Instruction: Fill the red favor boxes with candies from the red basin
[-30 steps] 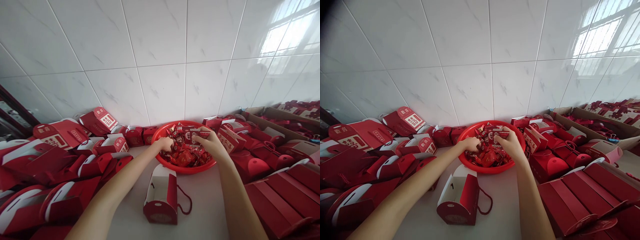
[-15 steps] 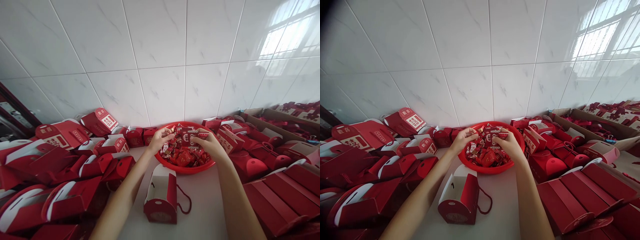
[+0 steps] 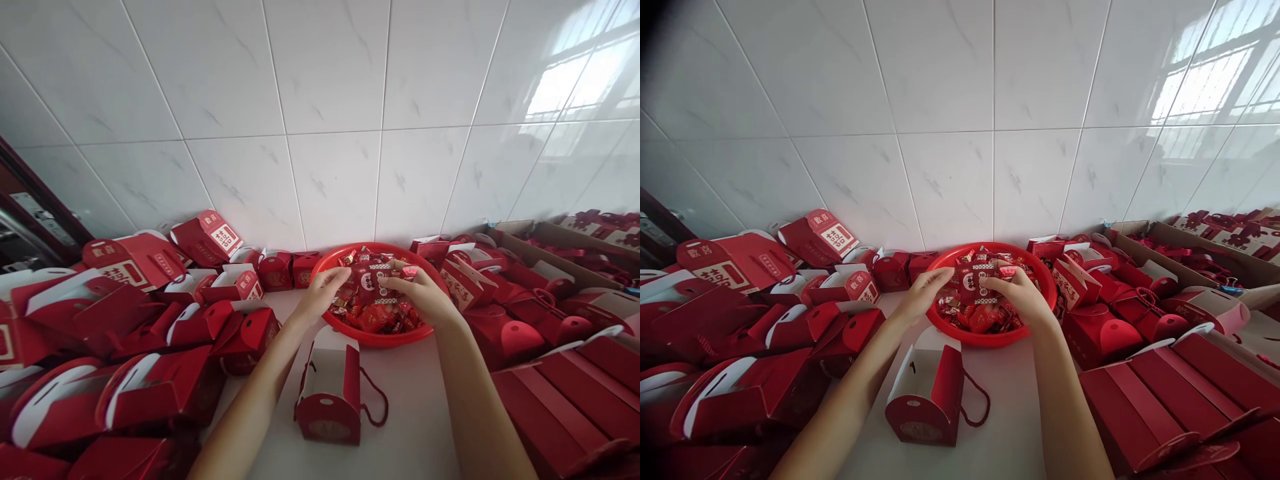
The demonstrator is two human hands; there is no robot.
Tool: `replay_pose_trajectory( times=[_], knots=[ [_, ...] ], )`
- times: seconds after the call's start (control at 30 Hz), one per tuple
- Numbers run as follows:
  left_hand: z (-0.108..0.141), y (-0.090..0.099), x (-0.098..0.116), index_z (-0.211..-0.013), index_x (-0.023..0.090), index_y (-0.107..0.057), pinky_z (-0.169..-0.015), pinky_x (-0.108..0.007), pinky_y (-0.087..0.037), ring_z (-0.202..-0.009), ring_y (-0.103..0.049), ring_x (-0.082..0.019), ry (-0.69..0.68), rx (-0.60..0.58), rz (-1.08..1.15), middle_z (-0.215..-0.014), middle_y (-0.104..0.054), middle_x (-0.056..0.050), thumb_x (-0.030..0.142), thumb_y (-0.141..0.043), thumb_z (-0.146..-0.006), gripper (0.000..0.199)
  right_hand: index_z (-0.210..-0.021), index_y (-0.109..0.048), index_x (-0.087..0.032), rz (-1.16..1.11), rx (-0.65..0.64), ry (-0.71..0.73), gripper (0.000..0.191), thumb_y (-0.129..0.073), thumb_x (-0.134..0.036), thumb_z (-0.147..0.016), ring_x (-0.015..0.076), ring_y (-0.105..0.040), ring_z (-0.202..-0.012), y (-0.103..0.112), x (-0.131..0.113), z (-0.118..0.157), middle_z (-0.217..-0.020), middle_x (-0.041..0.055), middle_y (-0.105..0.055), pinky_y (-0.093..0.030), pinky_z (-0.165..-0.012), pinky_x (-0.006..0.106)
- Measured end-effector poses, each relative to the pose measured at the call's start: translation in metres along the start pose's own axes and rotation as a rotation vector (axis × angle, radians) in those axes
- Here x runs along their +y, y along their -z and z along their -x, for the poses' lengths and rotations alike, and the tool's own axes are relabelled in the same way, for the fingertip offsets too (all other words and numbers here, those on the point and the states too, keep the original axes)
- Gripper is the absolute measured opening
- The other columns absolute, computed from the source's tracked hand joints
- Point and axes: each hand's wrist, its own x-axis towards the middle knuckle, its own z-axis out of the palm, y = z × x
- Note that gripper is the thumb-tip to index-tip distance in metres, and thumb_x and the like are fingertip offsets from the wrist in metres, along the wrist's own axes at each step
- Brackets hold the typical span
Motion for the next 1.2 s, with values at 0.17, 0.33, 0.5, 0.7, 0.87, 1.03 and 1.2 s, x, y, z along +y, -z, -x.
replay_pose_trajectory(
  times=[0.17,0.33,0.5,0.7,0.87,1.03,1.2],
  knots=[
    [0.008,-0.003,0.013,-0.094,0.018,-0.074,-0.074,-0.031,-0.056,-0.084,-0.067,-0.021,0.005,-0.162,0.005,-0.085,-0.072,-0.005,0.054,-0.068,-0.083,0.038,-0.097,-0.066,-0.021,0.041,-0.177,0.049,0.034,-0.080,-0.038,-0.071,0.0175,-0.066,-0.073,-0.008,0.004,-0.002,-0.084,0.0026,-0.069,-0.053,-0.050,0.023],
    [0.011,0.000,0.016,-0.099,0.018,-0.075,-0.075,-0.033,-0.056,-0.083,-0.068,-0.021,-0.070,-0.153,-0.026,-0.089,-0.074,-0.005,0.050,-0.067,-0.086,0.036,-0.096,-0.066,-0.020,0.013,-0.154,0.043,0.040,-0.083,-0.043,-0.068,0.0134,-0.061,-0.065,-0.013,0.007,-0.004,-0.082,0.0009,-0.067,-0.050,-0.048,0.022],
    [0.011,0.006,0.013,-0.094,0.017,-0.076,-0.074,-0.031,-0.055,-0.085,-0.068,-0.021,-0.102,-0.084,-0.059,-0.090,-0.075,-0.005,0.050,-0.068,-0.085,0.035,-0.087,-0.067,-0.017,0.048,-0.219,0.077,0.036,-0.086,-0.038,-0.064,0.0142,-0.063,-0.065,-0.014,0.009,-0.007,-0.078,0.0014,-0.068,-0.050,-0.050,0.022],
    [0.012,0.008,0.019,-0.091,0.015,-0.076,-0.078,-0.032,-0.054,-0.088,-0.069,-0.023,-0.121,-0.068,-0.108,-0.093,-0.076,-0.007,0.051,-0.069,-0.084,0.038,-0.095,-0.072,-0.018,0.053,-0.212,0.081,0.032,-0.080,-0.034,-0.069,0.0139,-0.065,-0.064,-0.018,0.006,-0.004,-0.079,0.0013,-0.072,-0.045,-0.046,0.020],
    [0.014,0.007,0.025,-0.099,0.014,-0.076,-0.082,-0.033,-0.054,-0.097,-0.069,-0.026,-0.128,-0.057,-0.111,-0.098,-0.076,-0.009,0.050,-0.069,-0.083,0.040,-0.101,-0.070,-0.019,0.049,-0.108,0.046,0.040,-0.082,-0.031,-0.065,0.0142,-0.064,-0.059,-0.019,0.004,-0.003,-0.079,0.0006,-0.073,-0.045,-0.043,0.021],
    [0.016,0.004,0.026,-0.102,0.016,-0.076,-0.083,-0.033,-0.054,-0.098,-0.068,-0.026,-0.075,-0.038,-0.030,-0.103,-0.076,-0.009,0.047,-0.072,-0.081,0.038,-0.102,-0.069,-0.020,-0.010,-0.141,0.045,0.042,-0.084,-0.032,-0.064,0.0212,-0.072,-0.076,-0.021,0.006,-0.003,-0.088,0.0029,-0.076,-0.058,-0.059,0.029],
    [0.018,0.002,0.029,-0.087,0.017,-0.077,-0.077,-0.031,-0.053,-0.085,-0.067,-0.021,-0.085,-0.034,-0.005,-0.086,-0.074,-0.004,0.042,-0.073,-0.079,0.026,-0.101,-0.071,-0.020,-0.031,-0.186,0.061,0.041,-0.086,-0.032,-0.064,0.0230,-0.073,-0.084,-0.023,0.006,-0.003,-0.092,0.0041,-0.077,-0.060,-0.068,0.031]
  ],
)
